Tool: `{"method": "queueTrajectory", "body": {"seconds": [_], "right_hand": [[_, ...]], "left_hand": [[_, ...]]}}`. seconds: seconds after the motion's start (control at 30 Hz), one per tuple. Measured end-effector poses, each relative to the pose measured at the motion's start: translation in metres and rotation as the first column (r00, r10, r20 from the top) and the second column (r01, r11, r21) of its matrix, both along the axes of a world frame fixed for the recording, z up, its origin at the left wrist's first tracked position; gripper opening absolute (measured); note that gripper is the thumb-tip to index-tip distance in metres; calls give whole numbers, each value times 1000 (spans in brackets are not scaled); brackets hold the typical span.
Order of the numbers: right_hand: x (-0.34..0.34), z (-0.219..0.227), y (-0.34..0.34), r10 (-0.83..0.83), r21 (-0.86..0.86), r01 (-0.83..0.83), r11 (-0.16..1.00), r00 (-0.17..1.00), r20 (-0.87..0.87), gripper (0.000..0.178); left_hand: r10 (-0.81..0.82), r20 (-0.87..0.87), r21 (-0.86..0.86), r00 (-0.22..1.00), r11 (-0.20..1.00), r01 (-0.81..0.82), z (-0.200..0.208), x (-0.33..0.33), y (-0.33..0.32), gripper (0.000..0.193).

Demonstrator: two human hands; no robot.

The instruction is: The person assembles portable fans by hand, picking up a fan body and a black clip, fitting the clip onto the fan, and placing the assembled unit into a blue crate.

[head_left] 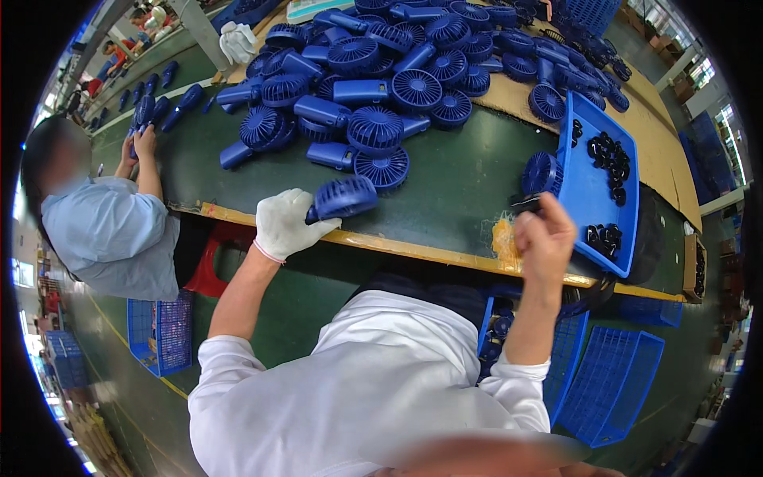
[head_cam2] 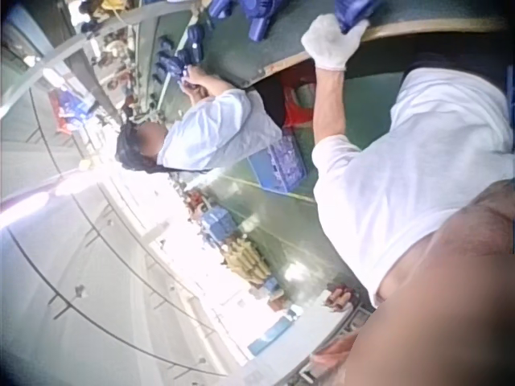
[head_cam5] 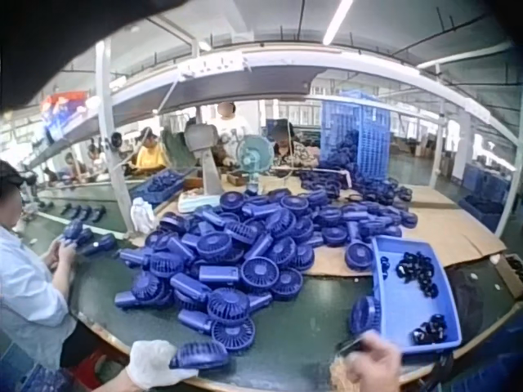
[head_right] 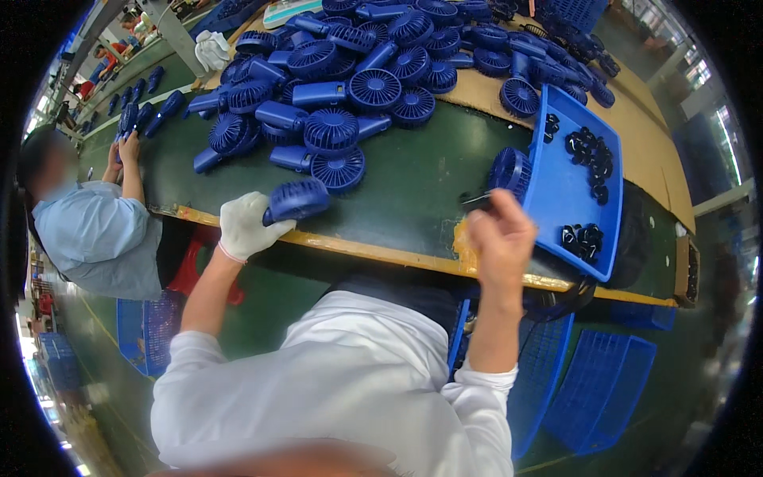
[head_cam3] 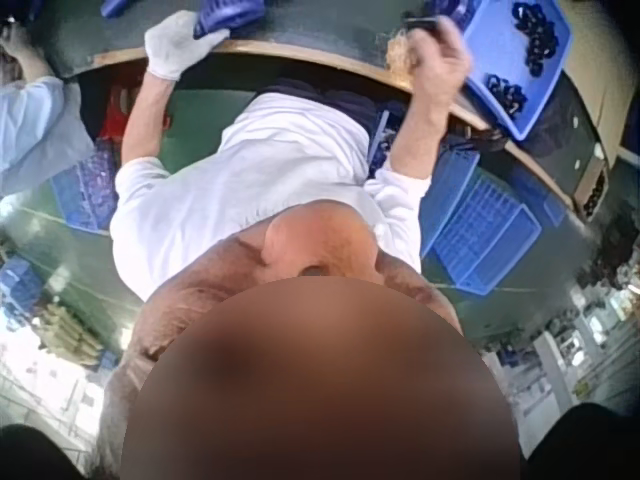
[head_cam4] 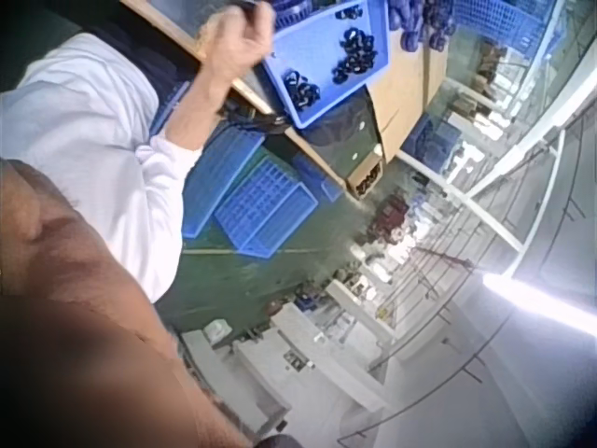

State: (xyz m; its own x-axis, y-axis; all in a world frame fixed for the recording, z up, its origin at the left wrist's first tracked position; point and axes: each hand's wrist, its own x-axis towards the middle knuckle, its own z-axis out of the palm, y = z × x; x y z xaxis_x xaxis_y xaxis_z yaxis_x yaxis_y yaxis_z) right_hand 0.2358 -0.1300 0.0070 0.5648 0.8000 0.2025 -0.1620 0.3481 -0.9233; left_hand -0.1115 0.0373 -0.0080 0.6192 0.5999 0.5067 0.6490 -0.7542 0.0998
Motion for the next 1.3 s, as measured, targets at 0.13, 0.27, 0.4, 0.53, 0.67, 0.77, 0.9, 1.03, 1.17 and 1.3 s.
{"method": "queueTrajectory", "body": {"seconds": [0.13,0.27,0.4,0.53,0.67,0.77,0.9,1.03,1.17,1.3], "right_hand": [[-53,-4,14,180,35,-176,984,972,-154,15],[-83,-3,24,187,81,-184,980,982,-36,9],[-109,10,28,182,213,-163,963,981,-69,22],[-130,10,33,291,255,-257,932,950,-110,25],[-130,-1,38,144,194,-145,970,989,20,18],[-125,-16,40,87,133,-98,986,992,92,12],[-124,-21,40,93,107,-98,989,994,53,21],[-117,-33,48,104,19,-106,994,991,85,40],[-112,-62,50,253,-83,-258,963,965,-60,59],[-111,-59,52,326,-98,-339,936,937,-127,69]], "left_hand": [[380,523,-582,763,813,-6,-21,0,-4,43],[449,840,-538,306,607,585,-11,39,-23,40],[473,821,-540,318,466,701,13,86,-43,29],[381,835,-540,398,429,724,12,94,-58,43],[108,842,-495,529,545,677,11,98,-60,61],[175,722,-619,670,595,512,17,103,-62,37],[165,655,-639,737,641,425,22,105,-59,27],[189,611,-673,769,636,379,19,108,-58,27],[144,558,-683,817,638,355,19,110,-65,28],[156,538,-765,828,502,403,11,113,-62,33]]}}
